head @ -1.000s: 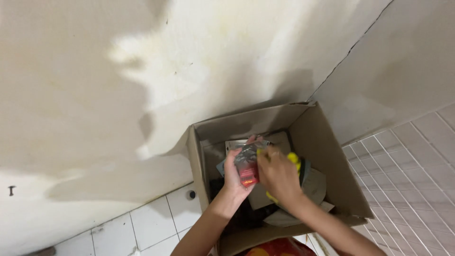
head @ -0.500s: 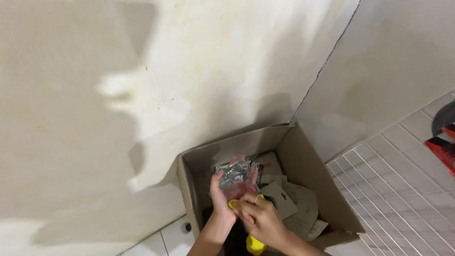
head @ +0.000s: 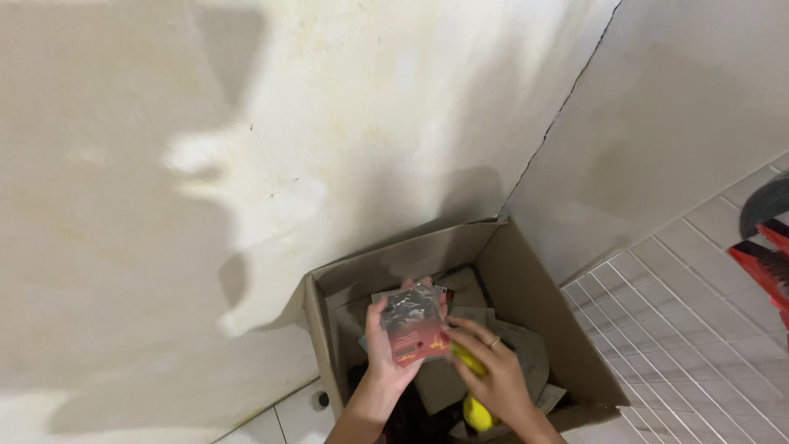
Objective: The recorder takes packaged motorcycle parts out of a box, wipes them with a yellow cloth, and hangs them on a wire display rack.
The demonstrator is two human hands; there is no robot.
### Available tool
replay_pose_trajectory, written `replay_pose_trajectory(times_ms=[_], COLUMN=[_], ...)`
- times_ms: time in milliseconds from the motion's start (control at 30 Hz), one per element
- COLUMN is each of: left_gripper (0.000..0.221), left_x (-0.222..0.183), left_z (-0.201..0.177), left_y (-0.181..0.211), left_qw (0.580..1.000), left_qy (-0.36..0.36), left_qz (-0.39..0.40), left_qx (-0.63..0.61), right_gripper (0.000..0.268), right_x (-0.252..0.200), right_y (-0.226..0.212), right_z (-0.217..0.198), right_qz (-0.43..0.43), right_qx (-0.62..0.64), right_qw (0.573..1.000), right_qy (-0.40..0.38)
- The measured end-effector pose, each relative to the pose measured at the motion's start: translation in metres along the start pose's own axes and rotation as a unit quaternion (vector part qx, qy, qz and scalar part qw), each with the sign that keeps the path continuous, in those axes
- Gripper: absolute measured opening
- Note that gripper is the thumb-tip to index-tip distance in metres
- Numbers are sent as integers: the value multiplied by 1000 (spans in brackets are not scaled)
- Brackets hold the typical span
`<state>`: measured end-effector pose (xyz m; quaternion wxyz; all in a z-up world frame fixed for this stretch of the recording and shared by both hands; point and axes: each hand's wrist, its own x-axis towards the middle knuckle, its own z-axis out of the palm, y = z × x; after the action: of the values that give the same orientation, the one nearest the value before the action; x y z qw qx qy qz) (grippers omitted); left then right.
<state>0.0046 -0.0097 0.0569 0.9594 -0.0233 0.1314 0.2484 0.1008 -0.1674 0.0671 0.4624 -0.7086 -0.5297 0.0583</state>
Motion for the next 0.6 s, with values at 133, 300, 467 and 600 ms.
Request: replay_pose_trajectory(times_ms=[133,300,467,600], left_gripper=[55,56,89,94], left_x=[2,3,-19,-17], left_z=[-14,-27,1,4], left_y=[-1,-1,1,-2], left_qw=[991,989,923,915], left_qy=[54,46,-265,-269], left_qz=[-59,-58,-66,-85], left_qx=[103,127,270,289], right_gripper=[26,22,21,26], right_x=[1,19,28,35], right_y=[17,-19,-25,-30], right_z=[-2,-33,-37,-43], right_qz=[32,109,319,307], right_qx=[3,63,171,148], right_qw=[998,988,931,940], right_qy=[58,90,36,8])
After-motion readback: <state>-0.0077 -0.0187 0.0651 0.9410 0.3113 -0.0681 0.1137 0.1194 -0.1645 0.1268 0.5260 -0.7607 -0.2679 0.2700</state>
